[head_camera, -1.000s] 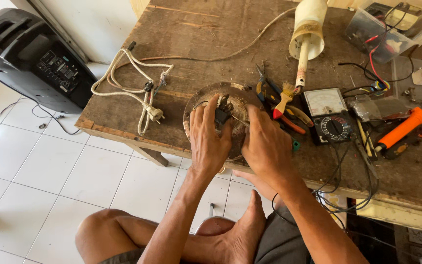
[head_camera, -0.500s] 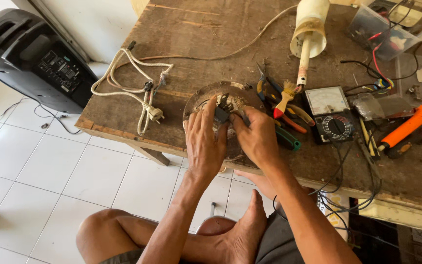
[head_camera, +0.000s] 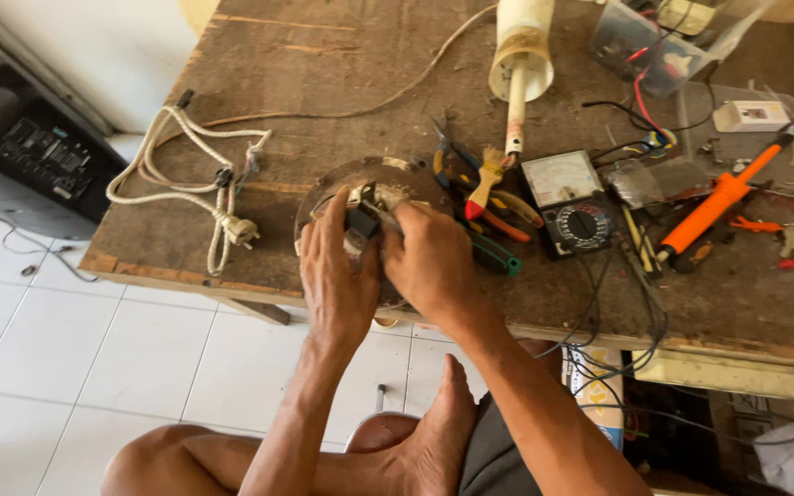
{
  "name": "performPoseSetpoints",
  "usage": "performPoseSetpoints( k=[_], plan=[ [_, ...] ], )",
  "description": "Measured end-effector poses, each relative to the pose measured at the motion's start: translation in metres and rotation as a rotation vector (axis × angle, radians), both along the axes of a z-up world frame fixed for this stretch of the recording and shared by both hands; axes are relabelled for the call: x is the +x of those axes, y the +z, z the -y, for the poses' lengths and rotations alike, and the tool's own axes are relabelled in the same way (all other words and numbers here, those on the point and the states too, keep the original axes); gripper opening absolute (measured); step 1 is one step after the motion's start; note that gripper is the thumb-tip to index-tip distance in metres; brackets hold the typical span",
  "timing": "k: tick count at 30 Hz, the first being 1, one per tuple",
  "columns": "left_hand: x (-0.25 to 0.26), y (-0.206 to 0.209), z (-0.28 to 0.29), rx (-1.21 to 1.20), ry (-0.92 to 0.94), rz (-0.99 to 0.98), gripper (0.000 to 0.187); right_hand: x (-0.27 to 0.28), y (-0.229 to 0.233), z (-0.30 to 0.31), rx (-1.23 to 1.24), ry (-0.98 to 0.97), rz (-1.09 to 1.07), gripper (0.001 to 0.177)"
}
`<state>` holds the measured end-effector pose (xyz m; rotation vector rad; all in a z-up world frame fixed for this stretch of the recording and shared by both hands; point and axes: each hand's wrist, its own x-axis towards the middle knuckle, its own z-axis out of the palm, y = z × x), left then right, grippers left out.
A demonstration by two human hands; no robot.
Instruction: The person cleans a circular metal electrical component with a brush, then uses pliers and a screwdriver to manipulate wires and a small black component attached to it. The person continues to adjust and connect wires on the component.
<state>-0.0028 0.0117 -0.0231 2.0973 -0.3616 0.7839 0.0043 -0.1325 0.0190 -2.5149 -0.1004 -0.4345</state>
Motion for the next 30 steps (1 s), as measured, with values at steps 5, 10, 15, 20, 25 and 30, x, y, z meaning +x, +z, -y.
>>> performPoseSetpoints(
  k=[5,10,15,20,25,30],
  plan=[
    [0.002,-0.004,0.003,-0.009,0.005,-0.033,0.076,-0.004,0.004,-0.001,0.032,-0.026,-0.032,0.016],
    [-0.001,-0.003,0.002,-0.041,0.040,-0.005,0.081,-0.004,0.009,-0.005,0.026,-0.025,-0.101,0.018],
    [-0.005,0.001,0.006,-0.047,0.031,-0.047,0.074,0.004,-0.014,0.001,0.087,-0.043,-0.086,0.024],
    [-0.008,0.001,0.007,-0.084,0.043,-0.080,0.075,0.008,-0.021,0.002,0.187,-0.087,-0.120,0.018],
    [-0.004,-0.012,0.006,-0.089,0.059,-0.094,0.074,0.005,-0.022,0.002,0.259,-0.101,-0.102,0.014],
    [-0.006,-0.006,0.005,-0.042,0.041,-0.071,0.073,0.004,-0.017,-0.001,0.121,-0.101,-0.070,0.017]
  ],
)
